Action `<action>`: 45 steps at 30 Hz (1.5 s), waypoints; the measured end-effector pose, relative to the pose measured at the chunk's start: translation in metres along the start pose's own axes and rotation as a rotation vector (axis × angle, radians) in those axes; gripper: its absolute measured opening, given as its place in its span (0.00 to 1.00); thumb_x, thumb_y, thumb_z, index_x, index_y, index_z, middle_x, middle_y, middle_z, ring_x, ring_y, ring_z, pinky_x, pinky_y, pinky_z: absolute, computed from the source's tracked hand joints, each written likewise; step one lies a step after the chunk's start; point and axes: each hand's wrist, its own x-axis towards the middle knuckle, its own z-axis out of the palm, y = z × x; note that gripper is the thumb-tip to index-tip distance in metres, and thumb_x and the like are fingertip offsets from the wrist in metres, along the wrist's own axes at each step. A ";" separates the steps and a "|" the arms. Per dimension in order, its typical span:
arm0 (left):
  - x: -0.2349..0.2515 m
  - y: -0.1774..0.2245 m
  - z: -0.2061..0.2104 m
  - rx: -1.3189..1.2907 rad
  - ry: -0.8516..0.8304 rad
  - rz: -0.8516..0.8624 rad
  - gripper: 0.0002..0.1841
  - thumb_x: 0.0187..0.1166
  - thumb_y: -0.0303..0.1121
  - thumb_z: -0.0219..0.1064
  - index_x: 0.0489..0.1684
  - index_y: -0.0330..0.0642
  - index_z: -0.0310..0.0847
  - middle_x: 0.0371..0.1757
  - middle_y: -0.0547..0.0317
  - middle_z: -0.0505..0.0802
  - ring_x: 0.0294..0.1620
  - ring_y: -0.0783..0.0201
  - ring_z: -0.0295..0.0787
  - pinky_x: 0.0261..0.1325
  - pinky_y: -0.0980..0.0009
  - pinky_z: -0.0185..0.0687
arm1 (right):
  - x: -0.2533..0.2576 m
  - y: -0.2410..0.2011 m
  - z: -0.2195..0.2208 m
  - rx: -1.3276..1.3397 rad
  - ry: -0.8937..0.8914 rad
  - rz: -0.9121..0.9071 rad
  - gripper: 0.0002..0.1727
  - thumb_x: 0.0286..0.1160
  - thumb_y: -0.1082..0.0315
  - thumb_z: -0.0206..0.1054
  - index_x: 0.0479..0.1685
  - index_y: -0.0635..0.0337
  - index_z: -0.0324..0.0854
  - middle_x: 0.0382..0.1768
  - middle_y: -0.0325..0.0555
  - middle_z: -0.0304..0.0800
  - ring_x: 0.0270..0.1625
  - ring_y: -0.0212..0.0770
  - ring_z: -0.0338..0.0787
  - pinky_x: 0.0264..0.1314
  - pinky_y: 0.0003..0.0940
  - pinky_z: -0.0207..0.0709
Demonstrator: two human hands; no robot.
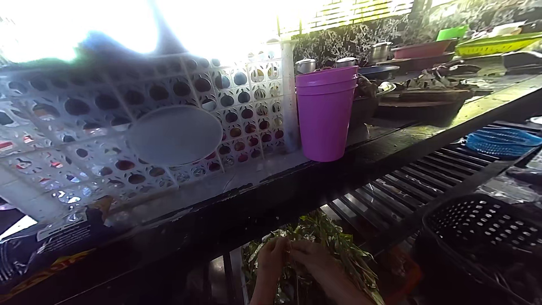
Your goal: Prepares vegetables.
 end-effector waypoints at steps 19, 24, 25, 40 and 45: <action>0.002 0.021 -0.027 -0.366 0.299 -0.034 0.12 0.90 0.32 0.59 0.53 0.31 0.82 0.35 0.48 0.91 0.29 0.59 0.90 0.35 0.64 0.90 | -0.003 0.011 0.015 0.170 0.251 -0.272 0.11 0.80 0.72 0.69 0.55 0.63 0.91 0.45 0.47 0.97 0.45 0.39 0.96 0.51 0.35 0.92; -0.011 0.004 -0.001 -0.222 0.069 0.039 0.13 0.87 0.34 0.65 0.55 0.33 0.90 0.42 0.48 0.95 0.36 0.59 0.94 0.40 0.61 0.92 | 0.002 0.003 0.025 0.415 0.182 -0.154 0.21 0.73 0.77 0.73 0.66 0.65 0.82 0.54 0.52 0.93 0.53 0.45 0.94 0.54 0.41 0.91; -0.012 0.003 0.003 -0.209 0.068 0.052 0.13 0.86 0.33 0.65 0.54 0.33 0.90 0.41 0.48 0.96 0.33 0.60 0.94 0.38 0.63 0.92 | 0.004 0.003 0.028 0.448 0.217 -0.154 0.18 0.72 0.79 0.73 0.61 0.66 0.84 0.50 0.53 0.94 0.49 0.45 0.95 0.52 0.41 0.91; -0.011 0.018 -0.041 0.041 -0.197 0.040 0.17 0.90 0.38 0.57 0.43 0.39 0.92 0.29 0.65 0.89 0.15 0.79 0.65 0.17 0.82 0.56 | 0.015 -0.004 -0.066 -0.443 0.317 -0.465 0.19 0.86 0.62 0.59 0.71 0.45 0.86 0.44 0.41 0.92 0.36 0.34 0.85 0.43 0.36 0.81; -0.013 0.018 -0.053 -0.030 -0.231 0.034 0.18 0.90 0.39 0.55 0.41 0.39 0.91 0.26 0.65 0.87 0.13 0.81 0.62 0.14 0.83 0.52 | 0.015 0.007 -0.060 -0.681 0.151 -0.432 0.15 0.85 0.56 0.62 0.59 0.39 0.93 0.50 0.38 0.93 0.51 0.35 0.90 0.58 0.39 0.84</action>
